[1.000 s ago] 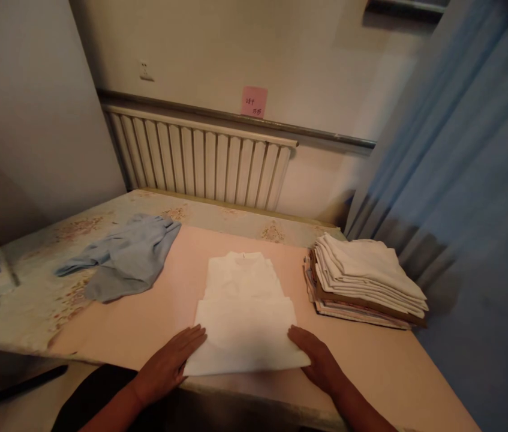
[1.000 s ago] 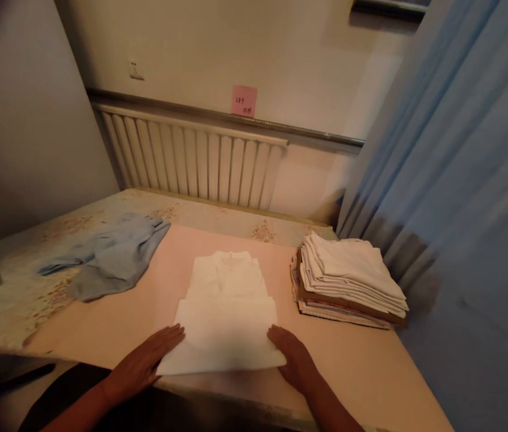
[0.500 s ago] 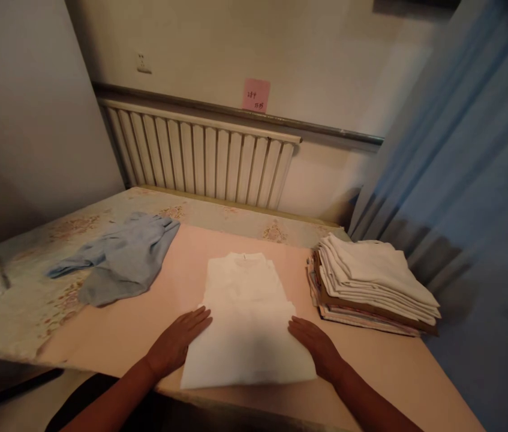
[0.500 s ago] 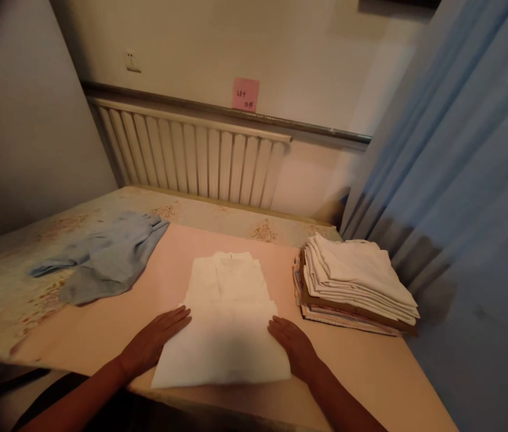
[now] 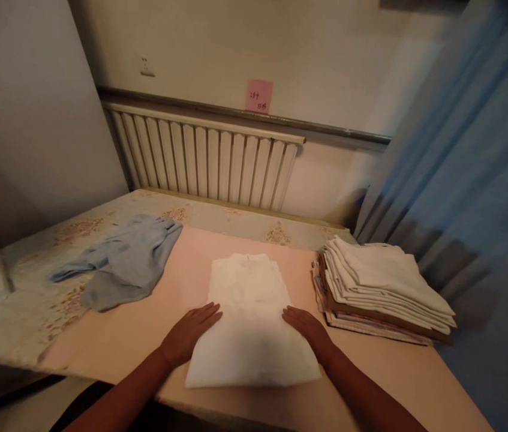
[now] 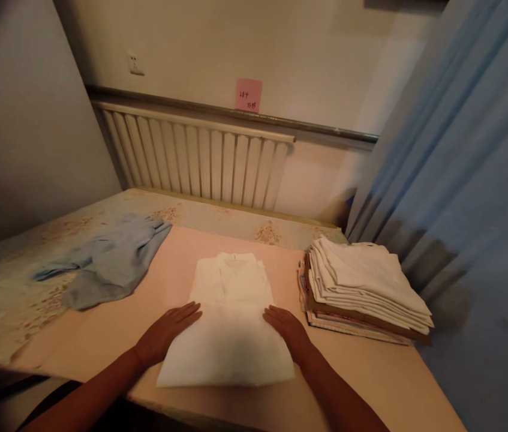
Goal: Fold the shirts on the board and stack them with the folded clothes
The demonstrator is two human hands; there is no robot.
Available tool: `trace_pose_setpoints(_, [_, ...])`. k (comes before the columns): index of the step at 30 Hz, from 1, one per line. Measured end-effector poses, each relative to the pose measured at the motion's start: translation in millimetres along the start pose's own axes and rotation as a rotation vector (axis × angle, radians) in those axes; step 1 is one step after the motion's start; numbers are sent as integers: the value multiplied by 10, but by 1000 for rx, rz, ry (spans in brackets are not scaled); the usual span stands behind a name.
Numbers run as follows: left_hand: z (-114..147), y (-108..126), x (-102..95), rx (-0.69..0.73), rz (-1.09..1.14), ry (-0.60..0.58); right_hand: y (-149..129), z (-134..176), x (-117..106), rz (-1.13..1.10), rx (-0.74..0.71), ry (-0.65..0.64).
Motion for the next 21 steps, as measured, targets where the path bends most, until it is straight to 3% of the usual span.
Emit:
trace_pose_setpoints(6, [69,-15,2,11,80,-63,42,41,112,-158,26,70])
trace_pose_setpoints(12, [419,119,54,23,210,-64,-88,367,174,-462,85,-52])
trace_pose_setpoints(17, [707,370,77,-29,382,-33,-357,744,99,-715,359,23])
trace_pose_setpoints(21, [641,465,-21,-174,720,-41,-493,770,-48,-785,490,81])
Point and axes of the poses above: each hand's wrist, its own z-axis away from the middle knuckle, its own x-axis out of the palm, y = z × x, the point moved 2 cm from there along -z, towards the middle knuckle, and after that the axes turned 14 degrees about -y, right-handed, at the moved point
